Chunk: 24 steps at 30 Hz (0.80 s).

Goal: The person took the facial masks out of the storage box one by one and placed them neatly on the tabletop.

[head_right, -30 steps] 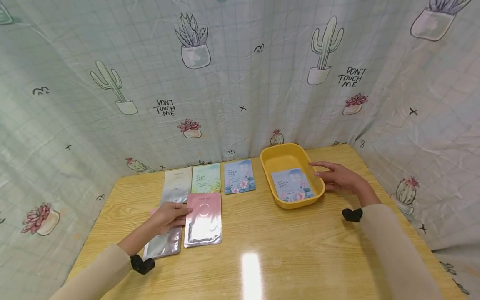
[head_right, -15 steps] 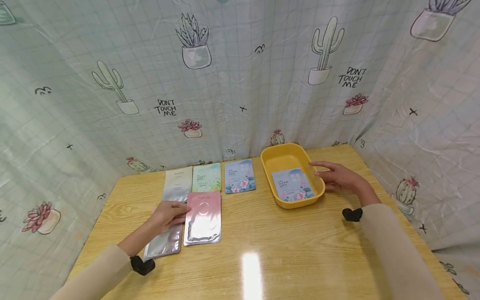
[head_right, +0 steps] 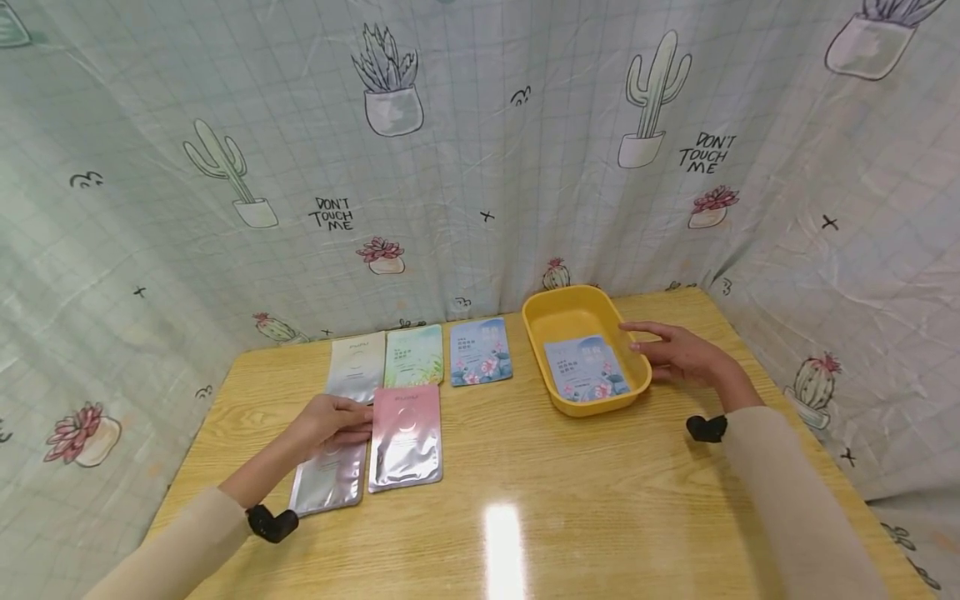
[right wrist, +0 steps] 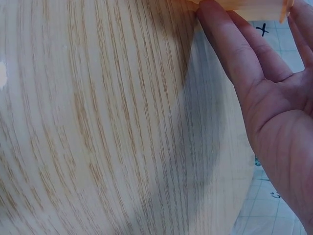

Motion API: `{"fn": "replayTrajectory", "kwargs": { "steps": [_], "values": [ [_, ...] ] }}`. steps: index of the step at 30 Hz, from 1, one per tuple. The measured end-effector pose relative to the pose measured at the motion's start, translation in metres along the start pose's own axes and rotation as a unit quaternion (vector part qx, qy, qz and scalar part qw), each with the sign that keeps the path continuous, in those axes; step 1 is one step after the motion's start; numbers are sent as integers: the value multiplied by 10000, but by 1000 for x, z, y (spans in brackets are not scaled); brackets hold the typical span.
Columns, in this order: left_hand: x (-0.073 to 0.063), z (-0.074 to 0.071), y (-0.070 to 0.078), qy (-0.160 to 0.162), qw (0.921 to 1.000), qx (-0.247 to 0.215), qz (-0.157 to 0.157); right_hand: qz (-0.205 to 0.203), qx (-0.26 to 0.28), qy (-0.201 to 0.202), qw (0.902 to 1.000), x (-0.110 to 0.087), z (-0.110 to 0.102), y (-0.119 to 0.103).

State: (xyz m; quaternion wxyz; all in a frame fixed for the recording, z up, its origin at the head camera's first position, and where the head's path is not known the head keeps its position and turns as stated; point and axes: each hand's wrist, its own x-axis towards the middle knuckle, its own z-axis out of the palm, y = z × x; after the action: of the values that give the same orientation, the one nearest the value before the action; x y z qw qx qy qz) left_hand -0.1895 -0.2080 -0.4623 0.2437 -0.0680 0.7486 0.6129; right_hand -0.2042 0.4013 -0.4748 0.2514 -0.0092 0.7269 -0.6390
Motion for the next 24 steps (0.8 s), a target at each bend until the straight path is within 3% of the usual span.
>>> {"fn": "replayTrajectory", "kwargs": {
  "steps": [9, 16, 24],
  "values": [
    [13, 2, -11, 205, 9997, -127, -96, 50, -144, 21, 9999, 2, 0, 1],
    [18, -3, -16, 20, 9993, -365, -36, 38, -126, 16, 9999, 2, -1, 2],
    [18, -4, -17, 15, 9996, -259, -79, 21, -149, 8, 9999, 1, -3, 1]
  ]
}}
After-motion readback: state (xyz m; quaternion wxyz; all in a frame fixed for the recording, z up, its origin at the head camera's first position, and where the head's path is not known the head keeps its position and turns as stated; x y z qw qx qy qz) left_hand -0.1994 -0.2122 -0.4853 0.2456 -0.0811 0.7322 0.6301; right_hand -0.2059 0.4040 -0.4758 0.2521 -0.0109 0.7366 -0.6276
